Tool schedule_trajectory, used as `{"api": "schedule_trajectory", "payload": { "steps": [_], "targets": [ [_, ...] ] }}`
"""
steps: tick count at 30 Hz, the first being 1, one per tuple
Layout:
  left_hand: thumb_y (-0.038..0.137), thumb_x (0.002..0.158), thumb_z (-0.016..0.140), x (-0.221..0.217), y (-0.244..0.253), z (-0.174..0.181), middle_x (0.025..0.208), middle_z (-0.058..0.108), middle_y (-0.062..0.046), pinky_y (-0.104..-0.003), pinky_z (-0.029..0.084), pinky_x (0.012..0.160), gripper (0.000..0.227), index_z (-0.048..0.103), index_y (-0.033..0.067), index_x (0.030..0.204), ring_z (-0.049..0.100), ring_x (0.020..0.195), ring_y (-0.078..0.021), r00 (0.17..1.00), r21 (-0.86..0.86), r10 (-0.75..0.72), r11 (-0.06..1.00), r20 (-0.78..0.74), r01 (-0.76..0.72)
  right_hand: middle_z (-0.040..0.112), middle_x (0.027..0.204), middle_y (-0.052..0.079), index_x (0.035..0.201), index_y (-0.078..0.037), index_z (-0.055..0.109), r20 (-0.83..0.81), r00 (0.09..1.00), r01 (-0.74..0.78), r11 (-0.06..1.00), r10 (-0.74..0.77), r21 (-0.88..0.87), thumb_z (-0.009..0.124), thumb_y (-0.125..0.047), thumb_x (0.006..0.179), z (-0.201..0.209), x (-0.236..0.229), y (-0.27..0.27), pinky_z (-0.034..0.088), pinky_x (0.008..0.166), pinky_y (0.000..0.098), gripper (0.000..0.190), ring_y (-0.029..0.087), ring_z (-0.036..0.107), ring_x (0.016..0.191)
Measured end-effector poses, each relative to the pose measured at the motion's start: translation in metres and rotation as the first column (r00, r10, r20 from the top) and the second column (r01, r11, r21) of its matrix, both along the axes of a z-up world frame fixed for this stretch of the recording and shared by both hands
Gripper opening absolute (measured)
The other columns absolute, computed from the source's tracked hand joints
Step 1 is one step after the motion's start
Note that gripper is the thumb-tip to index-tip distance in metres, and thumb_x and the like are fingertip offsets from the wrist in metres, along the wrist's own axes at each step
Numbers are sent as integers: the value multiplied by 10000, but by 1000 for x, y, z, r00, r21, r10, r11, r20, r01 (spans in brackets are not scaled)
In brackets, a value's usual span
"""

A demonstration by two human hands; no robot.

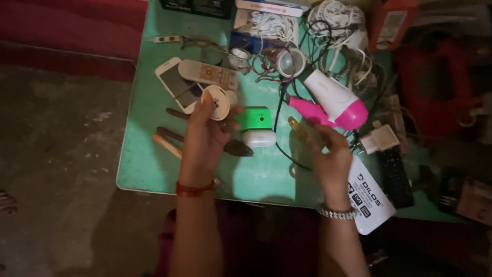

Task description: The user is attempting to repair a light bulb holder by tightening internal screws and checking connections.

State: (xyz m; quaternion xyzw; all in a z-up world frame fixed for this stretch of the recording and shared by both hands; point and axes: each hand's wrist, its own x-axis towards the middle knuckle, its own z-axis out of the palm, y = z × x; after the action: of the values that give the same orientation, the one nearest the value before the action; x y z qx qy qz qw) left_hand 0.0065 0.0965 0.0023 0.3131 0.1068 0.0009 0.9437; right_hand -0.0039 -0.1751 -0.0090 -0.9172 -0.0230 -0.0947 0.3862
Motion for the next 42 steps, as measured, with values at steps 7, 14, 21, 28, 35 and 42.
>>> {"api": "schedule_trajectory", "payload": {
  "steps": [7,14,21,28,35,42],
  "targets": [
    [373,1126,473,0,4,0,935,677,-145,-196,393,404,424,584,20,1332,620,656,-144,965,-371,-256,891,60,260,733,1122,54,1221,-25,680,-189,968,234,874,-168,425,738,-31,920,-9,-7,8,570,862,286,307,145,714,1004],
    [357,1076,485,-3,-8,11,1020,713,-113,-213,523,506,441,552,26,1360,664,680,-144,902,-379,-425,825,73,419,689,1273,16,1368,-68,573,-101,958,-68,553,270,831,676,37,889,27,-9,61,531,1025,293,502,127,655,1170],
    [423,1038,542,-2,-29,16,953,708,-96,-282,597,661,512,570,69,1407,706,749,-159,877,54,-480,876,-9,480,701,1189,124,1332,41,671,-195,954,78,440,228,895,593,-8,1094,-12,-3,59,538,929,301,256,161,652,1061],
    [370,1007,603,3,4,-15,953,690,-62,-323,593,626,383,589,64,1236,704,716,-197,936,393,352,860,3,-325,705,1179,25,1238,-31,692,-317,828,-193,767,462,613,677,-30,960,9,-15,46,521,817,216,278,66,616,980],
    [392,1050,569,1,0,-11,887,702,-99,-315,574,623,344,588,67,1163,691,726,-188,934,135,352,930,-56,-342,677,1235,161,1379,-40,623,24,995,-98,992,96,78,719,0,872,13,87,13,510,946,376,518,269,626,1100],
    [410,1030,533,10,-13,6,851,718,-134,-328,602,622,396,608,47,1169,698,661,-204,977,180,194,968,-86,-176,595,1410,206,1467,-33,524,209,893,-355,910,398,-215,916,-116,714,-2,161,27,309,1167,482,853,384,502,1358]
  ]
}}
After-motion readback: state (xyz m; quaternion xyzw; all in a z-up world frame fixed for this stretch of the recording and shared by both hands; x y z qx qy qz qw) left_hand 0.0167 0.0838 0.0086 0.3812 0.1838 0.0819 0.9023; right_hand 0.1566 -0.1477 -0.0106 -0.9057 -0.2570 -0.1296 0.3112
